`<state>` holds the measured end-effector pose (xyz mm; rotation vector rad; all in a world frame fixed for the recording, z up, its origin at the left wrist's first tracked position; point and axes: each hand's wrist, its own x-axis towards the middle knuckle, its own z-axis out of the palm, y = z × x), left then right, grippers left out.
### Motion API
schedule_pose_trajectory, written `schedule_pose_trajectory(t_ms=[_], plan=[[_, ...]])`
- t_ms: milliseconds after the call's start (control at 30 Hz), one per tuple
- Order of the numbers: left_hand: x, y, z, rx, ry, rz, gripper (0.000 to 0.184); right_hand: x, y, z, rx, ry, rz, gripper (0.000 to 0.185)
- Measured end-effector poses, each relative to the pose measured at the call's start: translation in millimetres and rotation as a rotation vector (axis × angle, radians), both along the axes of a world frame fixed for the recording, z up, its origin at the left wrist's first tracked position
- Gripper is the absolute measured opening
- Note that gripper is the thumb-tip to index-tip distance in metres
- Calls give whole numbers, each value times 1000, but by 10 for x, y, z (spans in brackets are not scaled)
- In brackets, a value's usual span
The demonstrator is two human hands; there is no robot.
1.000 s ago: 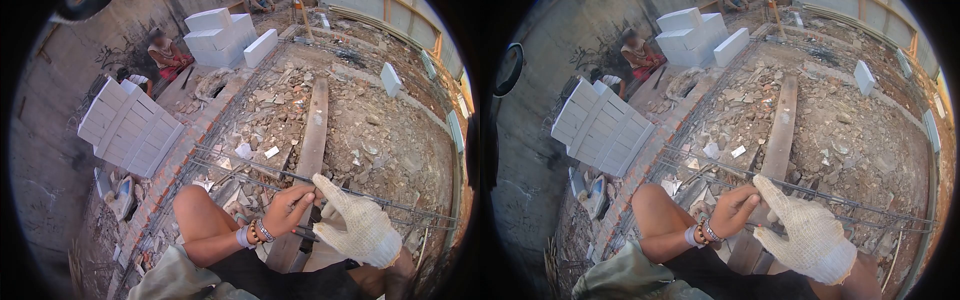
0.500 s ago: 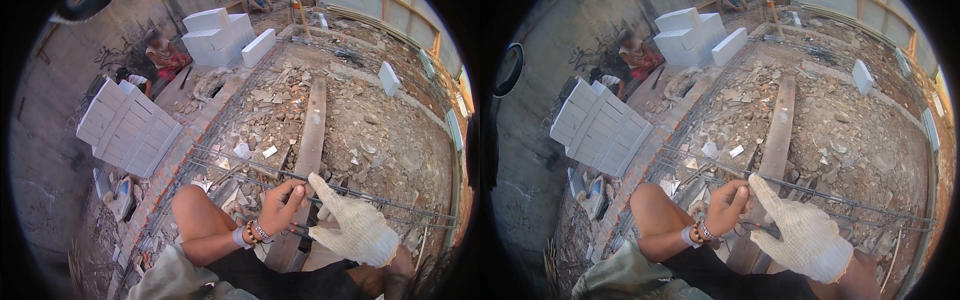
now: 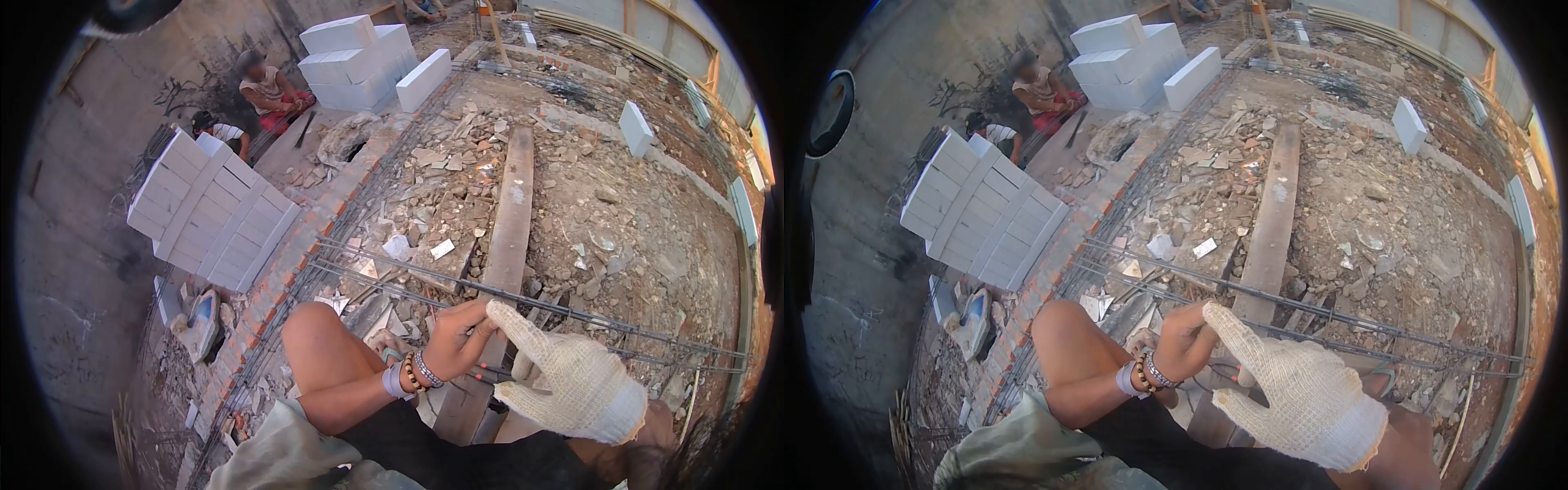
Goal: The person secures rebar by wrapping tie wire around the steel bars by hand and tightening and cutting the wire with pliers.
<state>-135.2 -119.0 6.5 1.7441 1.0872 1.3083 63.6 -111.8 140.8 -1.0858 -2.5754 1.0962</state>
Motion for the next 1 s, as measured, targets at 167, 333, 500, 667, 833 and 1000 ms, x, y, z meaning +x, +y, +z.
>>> schedule_pose_trajectory(t_ms=[167, 333, 500, 667, 833, 1000], plan=[[-7, 49, 25, -41, -49, 87, 14, -12, -28, -13, 304, -109, -19, 71], [64, 3, 28, -246, -189, 99, 23, 26, -13, -100, 324, -179, -41, 72], [110, -54, 9, -264, -198, 98, 27, 2, -28, -160, 247, -87, -79, 83], [155, -47, -18, -169, -226, 116, 27, -17, -19, -152, 238, -139, -117, 90], [142, -59, -72, -46, -139, 78, 25, 9, 64, -228, 128, -34, -101, 95], [71, -1, 24, -66, -70, 87, 20, -8, 84, -140, -31, -83, -114, 95]])
